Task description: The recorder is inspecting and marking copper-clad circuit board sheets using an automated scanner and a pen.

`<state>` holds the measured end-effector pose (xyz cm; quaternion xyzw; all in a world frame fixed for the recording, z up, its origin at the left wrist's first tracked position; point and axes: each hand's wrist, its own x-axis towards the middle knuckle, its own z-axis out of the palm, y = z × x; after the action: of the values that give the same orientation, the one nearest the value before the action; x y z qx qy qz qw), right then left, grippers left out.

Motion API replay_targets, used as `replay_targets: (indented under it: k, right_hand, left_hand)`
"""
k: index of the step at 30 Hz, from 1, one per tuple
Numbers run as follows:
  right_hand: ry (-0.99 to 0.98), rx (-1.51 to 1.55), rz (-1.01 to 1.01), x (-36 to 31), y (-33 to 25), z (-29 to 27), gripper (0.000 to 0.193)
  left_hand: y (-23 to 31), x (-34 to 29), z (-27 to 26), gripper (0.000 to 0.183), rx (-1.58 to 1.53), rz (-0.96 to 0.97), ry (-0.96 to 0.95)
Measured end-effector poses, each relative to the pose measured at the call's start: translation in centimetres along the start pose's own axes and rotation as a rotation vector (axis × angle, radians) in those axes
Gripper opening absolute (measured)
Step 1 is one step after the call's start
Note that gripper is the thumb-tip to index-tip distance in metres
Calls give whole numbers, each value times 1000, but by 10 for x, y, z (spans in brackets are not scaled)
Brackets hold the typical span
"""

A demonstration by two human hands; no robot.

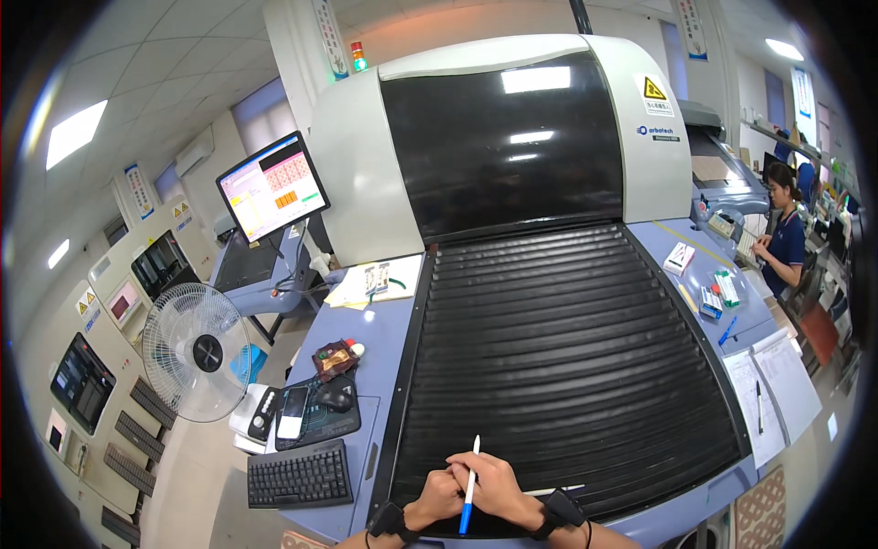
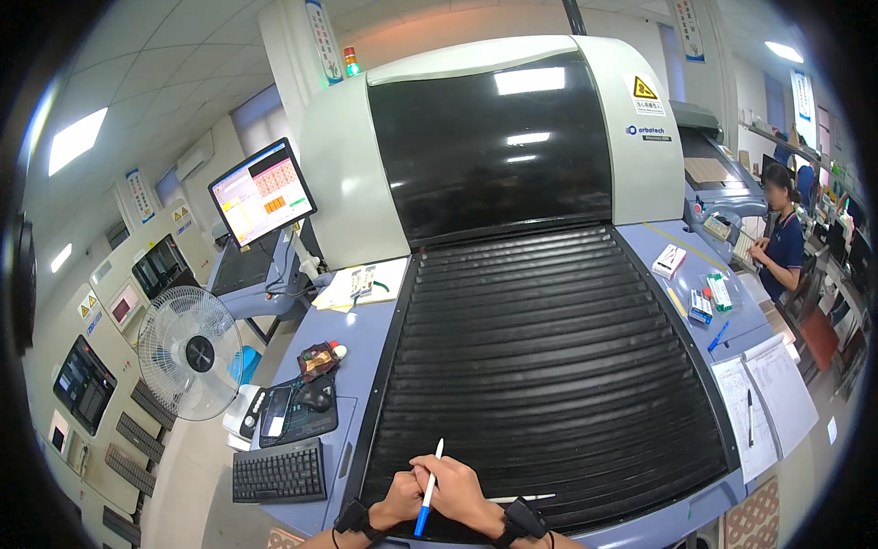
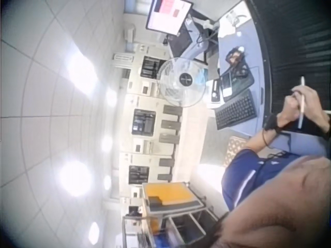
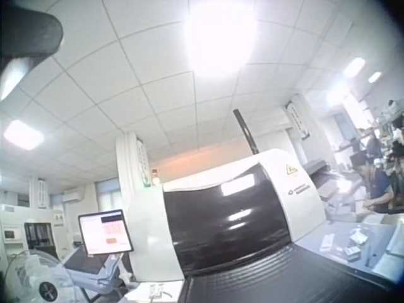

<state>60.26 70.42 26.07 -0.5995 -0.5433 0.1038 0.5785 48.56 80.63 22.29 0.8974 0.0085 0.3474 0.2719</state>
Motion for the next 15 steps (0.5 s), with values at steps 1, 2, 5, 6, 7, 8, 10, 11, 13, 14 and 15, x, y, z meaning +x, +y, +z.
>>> replay_targets:
  k: [1,2,5,6,7,8,10,11,13,14,15]
  right_hand:
    - [-1,-12,-6,0,0,0,16]
    - [-15,-29,13,0,1,1,16]
    - [-13,-19,15,0,2,1,16]
    - [0,-17,-12,0,2,2,16]
    - [-2,-26,-8,0,2,1,16]
    - [-14,-41,20,0,2,1,16]
    - [-8,-30,-1,0,2,1,16]
    - [-28,-25,30,0,2,1,16]
    - [-19,-23,20,0,3,1,17]
    - [-39,-24,66,-1,3,1,17]
    - [-13,-29,51,-1,3,1,17]
  left_hand:
    - [0,-1,0,12,-13,-7,4]
    - [-1,-2,1,12,-33,-4,5]
    - [-4,-4,4,11,-48,-5,-3]
    - [-4,-5,5,11,-48,-34,-3]
    - [-5,-6,6,11,-67,-37,3]
    - [-6,-6,6,10,-81,-20,9]
    - [-6,-6,6,10,-71,-45,4]
    - [-5,-6,6,10,-65,-20,4]
    - [-4,-5,4,10,-44,-37,-4]
    - [-4,-5,3,10,-29,-17,-24]
    - [-4,-5,2,9,-27,-20,-33]
